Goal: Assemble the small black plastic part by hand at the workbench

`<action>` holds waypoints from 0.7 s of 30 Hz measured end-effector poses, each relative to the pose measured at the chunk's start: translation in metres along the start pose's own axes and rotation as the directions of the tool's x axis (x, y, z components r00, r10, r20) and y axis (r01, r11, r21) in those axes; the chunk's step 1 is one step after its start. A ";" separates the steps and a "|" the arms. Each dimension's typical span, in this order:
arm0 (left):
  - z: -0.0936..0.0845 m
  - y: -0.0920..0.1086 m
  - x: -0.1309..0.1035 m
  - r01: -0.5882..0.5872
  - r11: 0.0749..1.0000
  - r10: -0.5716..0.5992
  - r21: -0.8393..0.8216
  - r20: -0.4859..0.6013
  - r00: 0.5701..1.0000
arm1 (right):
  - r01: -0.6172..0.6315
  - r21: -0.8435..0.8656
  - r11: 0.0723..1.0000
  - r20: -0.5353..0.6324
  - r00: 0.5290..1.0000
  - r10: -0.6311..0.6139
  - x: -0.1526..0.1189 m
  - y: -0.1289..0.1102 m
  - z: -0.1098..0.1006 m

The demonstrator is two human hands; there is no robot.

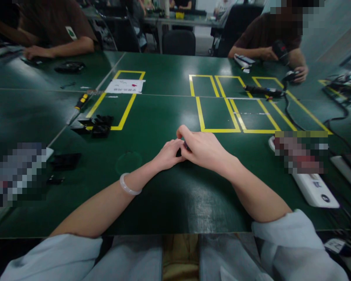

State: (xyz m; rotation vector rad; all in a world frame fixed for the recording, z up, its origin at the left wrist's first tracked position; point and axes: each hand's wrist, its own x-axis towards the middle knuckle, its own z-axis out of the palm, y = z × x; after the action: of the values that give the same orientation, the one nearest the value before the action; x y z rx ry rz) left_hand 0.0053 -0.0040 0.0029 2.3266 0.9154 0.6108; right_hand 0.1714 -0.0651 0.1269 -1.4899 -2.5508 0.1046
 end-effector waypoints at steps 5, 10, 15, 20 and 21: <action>0.000 -0.001 0.000 -0.009 0.999 0.009 -0.051 0.002 1.000 | -0.011 -0.014 1.000 0.027 1.000 0.011 0.000 -0.003 -0.001; 0.000 0.001 -0.001 0.010 0.998 -0.009 -0.064 0.009 1.000 | 0.017 -0.018 1.000 0.067 0.998 -0.016 0.001 -0.005 -0.002; -0.001 0.002 0.000 -0.009 0.999 0.009 -0.046 -0.004 1.000 | 0.000 0.004 1.000 0.085 0.996 0.000 0.001 -0.005 -0.006; -0.001 0.002 0.000 -0.024 1.000 0.024 0.002 0.020 0.999 | -0.029 -0.091 0.995 0.101 0.994 0.038 -0.001 -0.002 -0.010; -0.001 0.002 0.000 -0.019 1.000 0.019 0.015 0.021 1.000 | -0.027 -0.108 0.994 0.110 0.993 0.038 -0.001 -0.002 -0.011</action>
State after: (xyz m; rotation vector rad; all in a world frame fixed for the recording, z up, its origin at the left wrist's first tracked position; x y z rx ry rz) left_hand 0.0057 -0.0044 0.0051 2.3530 0.8922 0.5876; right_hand 0.1723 -0.0670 0.1380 -1.6074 -2.6585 0.0595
